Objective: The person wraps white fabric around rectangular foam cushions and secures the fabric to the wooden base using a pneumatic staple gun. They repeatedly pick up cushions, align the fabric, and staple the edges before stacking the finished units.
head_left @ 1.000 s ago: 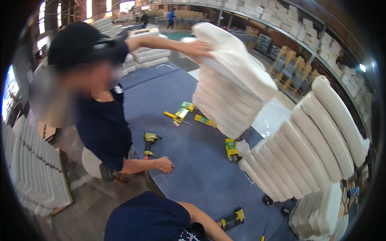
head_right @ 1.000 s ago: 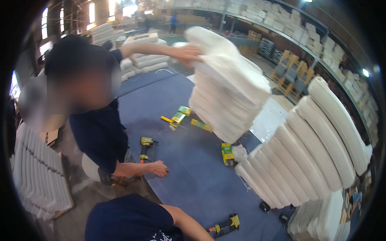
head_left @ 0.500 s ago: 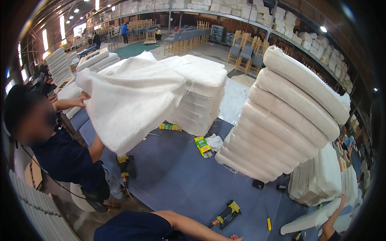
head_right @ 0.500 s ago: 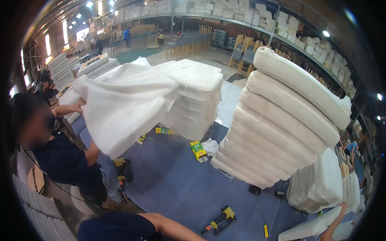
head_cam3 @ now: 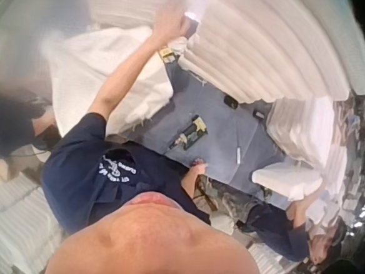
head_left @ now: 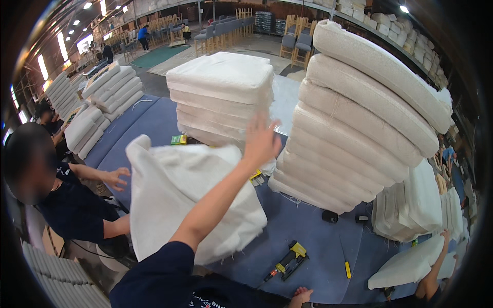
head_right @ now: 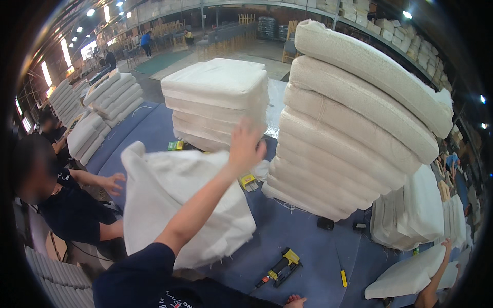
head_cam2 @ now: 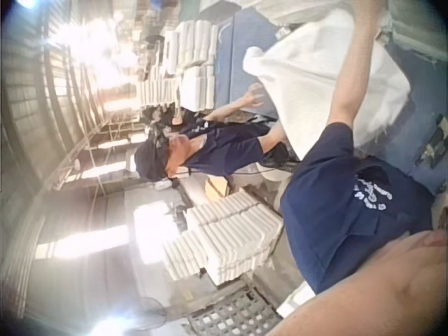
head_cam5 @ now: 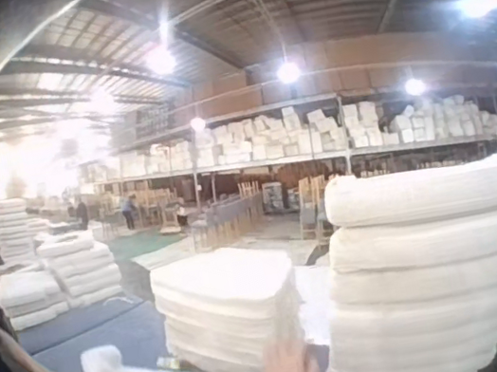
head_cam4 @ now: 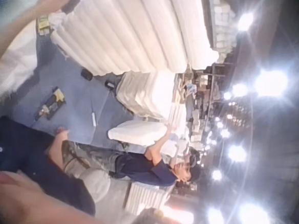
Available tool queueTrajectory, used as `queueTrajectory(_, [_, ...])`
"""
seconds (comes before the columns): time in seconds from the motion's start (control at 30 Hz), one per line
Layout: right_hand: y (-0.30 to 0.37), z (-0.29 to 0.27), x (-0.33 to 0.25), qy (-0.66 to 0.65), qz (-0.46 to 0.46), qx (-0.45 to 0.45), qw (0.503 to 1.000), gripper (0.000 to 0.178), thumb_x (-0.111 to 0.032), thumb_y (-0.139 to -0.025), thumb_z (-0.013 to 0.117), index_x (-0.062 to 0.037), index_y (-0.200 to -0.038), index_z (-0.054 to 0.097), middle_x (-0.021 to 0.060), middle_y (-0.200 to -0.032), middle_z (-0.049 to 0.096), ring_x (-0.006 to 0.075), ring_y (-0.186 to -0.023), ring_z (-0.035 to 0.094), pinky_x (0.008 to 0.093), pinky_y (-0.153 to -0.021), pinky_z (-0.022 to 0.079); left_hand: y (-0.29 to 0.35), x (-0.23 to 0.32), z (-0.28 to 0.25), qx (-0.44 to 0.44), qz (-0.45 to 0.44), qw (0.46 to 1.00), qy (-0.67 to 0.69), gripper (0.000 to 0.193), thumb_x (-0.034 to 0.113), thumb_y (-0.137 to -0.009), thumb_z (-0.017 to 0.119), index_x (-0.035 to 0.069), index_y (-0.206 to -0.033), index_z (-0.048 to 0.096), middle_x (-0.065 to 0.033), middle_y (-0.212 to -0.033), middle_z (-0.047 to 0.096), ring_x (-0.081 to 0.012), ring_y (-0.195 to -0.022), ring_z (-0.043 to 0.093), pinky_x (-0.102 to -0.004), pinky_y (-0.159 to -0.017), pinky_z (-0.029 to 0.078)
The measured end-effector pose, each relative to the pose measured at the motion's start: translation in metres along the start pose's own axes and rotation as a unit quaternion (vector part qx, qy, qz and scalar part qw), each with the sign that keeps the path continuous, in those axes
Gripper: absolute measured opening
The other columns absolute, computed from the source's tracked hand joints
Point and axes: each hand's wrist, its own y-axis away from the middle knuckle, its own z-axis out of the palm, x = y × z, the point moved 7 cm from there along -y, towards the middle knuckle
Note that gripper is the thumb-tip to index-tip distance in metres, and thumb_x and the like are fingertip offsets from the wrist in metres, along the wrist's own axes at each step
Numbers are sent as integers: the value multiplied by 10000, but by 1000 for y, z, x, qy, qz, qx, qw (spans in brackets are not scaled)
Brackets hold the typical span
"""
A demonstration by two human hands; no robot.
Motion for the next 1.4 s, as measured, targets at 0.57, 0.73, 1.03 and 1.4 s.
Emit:
queueTrajectory(0.57, [20,-14,5,-9,42,61,997,653,-656,-1108,389,-119,-863,668,44,-669,633,207,-536,526,353,-487,384,-153,-146,103,-136,160,931,-297,586,345,-836,823,363,-1401,672,-136,-1692,322,-456,-1567,234,-781,-1224,178])
queueTrajectory(0.73, [17,-5,4,12,61,20,998,662,-672,-1108,366,-138,-853,662,23,-653,610,207,-546,521,361,-482,383,-181,-169,90,-100,185,918,-337,633,294,-813,857,360,-1410,659,-171,-1631,377,-443,-1495,353,-709,-1202,304])
queueTrajectory(1.03, [-19,-5,-8,68,24,-147,986,652,-663,-1102,405,-85,-1088,705,109,-834,738,285,-620,648,385,-502,502,-222,-172,-93,114,145,962,-202,594,143,-776,880,298,-1325,713,-228,-1460,550,-441,-1348,525,-570,-1115,437])
queueTrajectory(1.4, [134,181,-212,-8,-295,-296,908,275,-323,-1115,595,-73,-1057,692,5,-834,648,91,-712,619,276,-627,544,-186,-31,-395,325,143,934,-49,276,260,-1012,774,135,-1258,749,-122,-1239,688,-273,-1227,628,-400,-1079,467])
